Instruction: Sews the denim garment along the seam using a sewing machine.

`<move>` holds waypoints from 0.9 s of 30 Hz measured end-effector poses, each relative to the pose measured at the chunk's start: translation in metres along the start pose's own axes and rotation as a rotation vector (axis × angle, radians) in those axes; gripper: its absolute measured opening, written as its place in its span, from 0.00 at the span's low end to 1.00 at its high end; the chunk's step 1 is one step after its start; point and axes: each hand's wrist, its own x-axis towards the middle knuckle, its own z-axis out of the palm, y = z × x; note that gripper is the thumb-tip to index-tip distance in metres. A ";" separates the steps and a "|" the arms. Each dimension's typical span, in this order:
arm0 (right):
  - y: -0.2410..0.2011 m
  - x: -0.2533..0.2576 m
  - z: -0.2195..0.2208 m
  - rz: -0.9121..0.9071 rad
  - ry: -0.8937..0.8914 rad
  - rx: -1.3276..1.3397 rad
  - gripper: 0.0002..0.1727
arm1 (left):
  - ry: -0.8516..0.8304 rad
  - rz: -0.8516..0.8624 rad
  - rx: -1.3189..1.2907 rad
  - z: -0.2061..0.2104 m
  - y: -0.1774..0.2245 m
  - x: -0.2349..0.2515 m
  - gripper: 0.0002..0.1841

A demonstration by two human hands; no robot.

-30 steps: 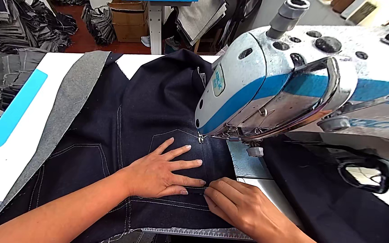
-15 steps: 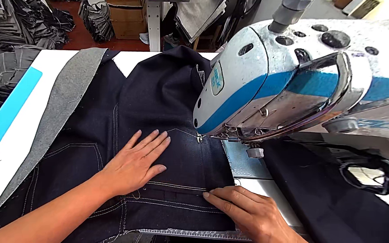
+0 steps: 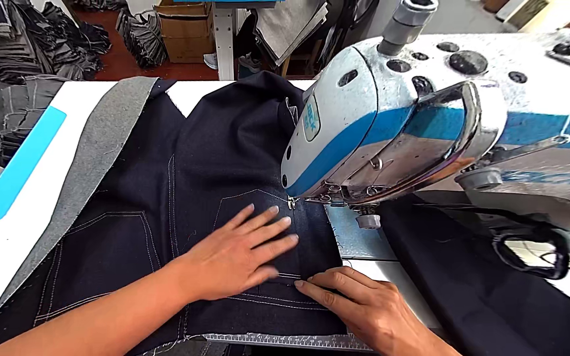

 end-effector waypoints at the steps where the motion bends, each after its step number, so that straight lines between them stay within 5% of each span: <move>1: 0.000 0.000 0.000 0.006 0.001 0.000 0.20 | -0.054 0.023 -0.021 0.006 -0.001 0.000 0.28; 14: -0.003 0.007 -0.003 0.041 -0.008 0.055 0.17 | -0.069 0.186 -0.195 0.006 -0.019 -0.008 0.20; 20: 0.022 0.057 -0.003 0.192 -0.001 -0.267 0.24 | -0.041 0.196 -0.175 0.009 -0.018 -0.009 0.20; 27: 0.022 0.052 0.001 0.065 -0.016 -0.301 0.22 | -0.038 0.189 -0.190 0.009 -0.018 -0.009 0.20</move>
